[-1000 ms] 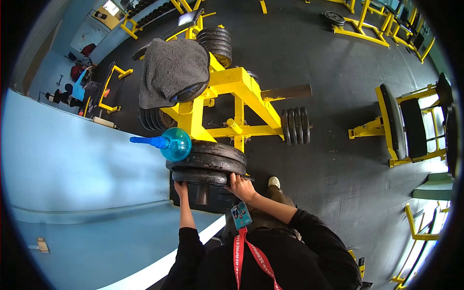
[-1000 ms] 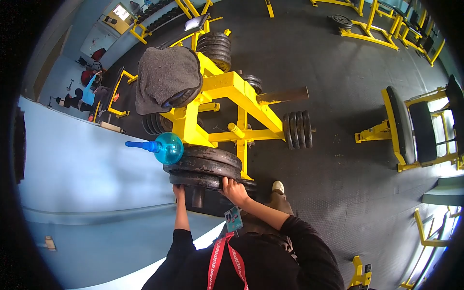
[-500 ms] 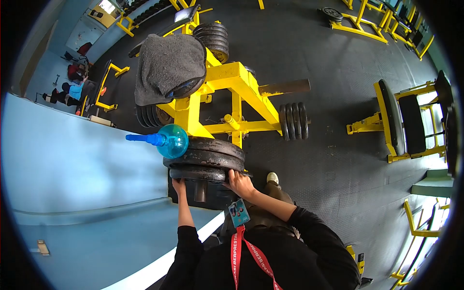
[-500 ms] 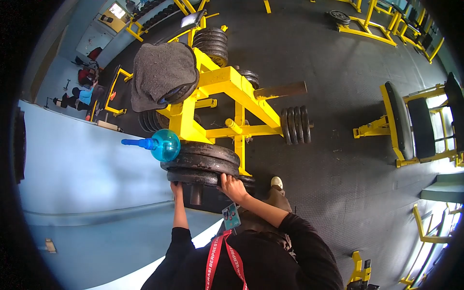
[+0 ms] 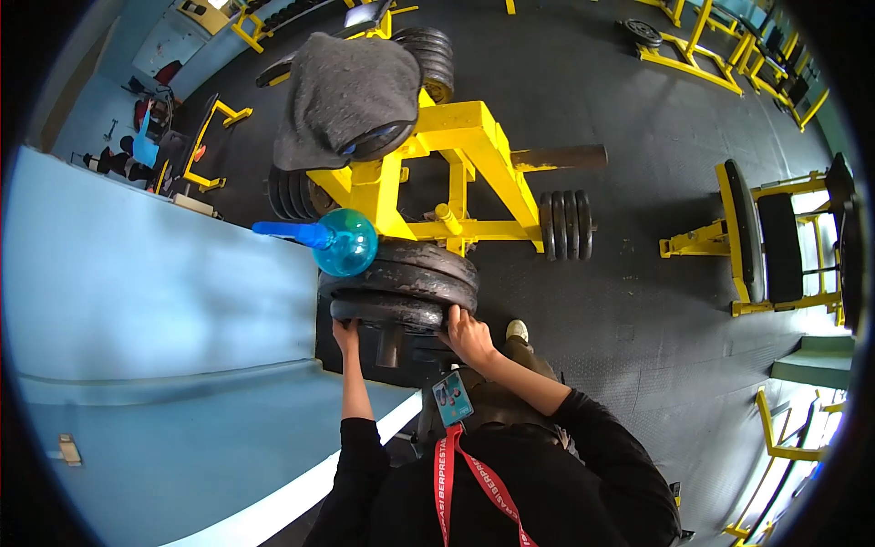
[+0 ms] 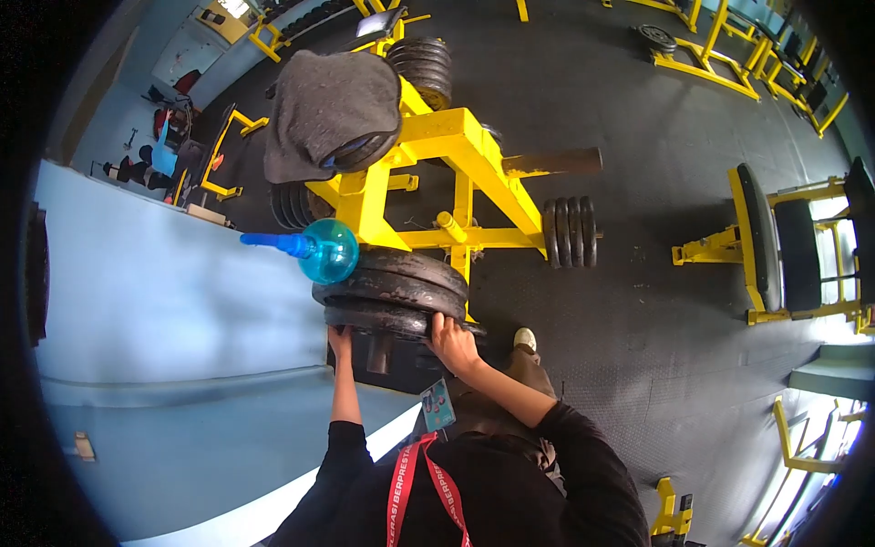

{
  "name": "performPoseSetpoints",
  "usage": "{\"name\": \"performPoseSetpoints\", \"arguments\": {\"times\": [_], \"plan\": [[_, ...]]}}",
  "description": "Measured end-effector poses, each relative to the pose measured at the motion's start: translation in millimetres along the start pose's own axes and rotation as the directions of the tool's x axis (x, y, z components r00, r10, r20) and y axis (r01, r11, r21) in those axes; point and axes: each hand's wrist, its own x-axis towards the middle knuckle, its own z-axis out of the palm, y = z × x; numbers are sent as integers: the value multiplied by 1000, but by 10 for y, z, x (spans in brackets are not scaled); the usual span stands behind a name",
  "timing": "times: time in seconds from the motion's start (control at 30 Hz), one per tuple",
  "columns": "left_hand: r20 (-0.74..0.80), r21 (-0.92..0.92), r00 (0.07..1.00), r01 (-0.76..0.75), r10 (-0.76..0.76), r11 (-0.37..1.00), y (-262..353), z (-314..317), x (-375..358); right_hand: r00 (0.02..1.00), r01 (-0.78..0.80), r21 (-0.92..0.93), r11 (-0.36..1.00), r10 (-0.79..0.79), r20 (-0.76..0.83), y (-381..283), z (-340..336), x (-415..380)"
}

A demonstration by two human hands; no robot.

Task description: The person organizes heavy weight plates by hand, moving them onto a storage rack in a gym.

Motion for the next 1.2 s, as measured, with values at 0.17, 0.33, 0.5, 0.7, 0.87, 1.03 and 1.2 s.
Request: {"name": "performPoseSetpoints", "arguments": {"times": [0.17,0.33,0.5,0.7,0.87,1.03,1.2], "plan": [[41,82,999,31,-34,996,79,-77,19,985,-171,-25,985,170,-32,-195,56,-7],[91,13,992,85,-86,996,38,-65,71,950,-305,5,952,304,-72,-343,87,-5],[188,78,976,98,-111,992,79,-138,141,914,-345,93,934,357,-192,-372,212,-22],[220,-124,975,35,-7,992,-6,-96,204,893,-313,170,934,351,-282,-410,319,-63],[192,-247,981,61,-13,967,80,-115,173,877,-293,162,942,333,-348,-445,358,-73],[238,-261,971,81,-17,962,197,-173,142,838,-307,168,937,350,-419,-440,469,-69],[325,-333,946,131,-17,934,56,-245,109,831,-313,135,940,340,-439,-485,524,-230]]}}
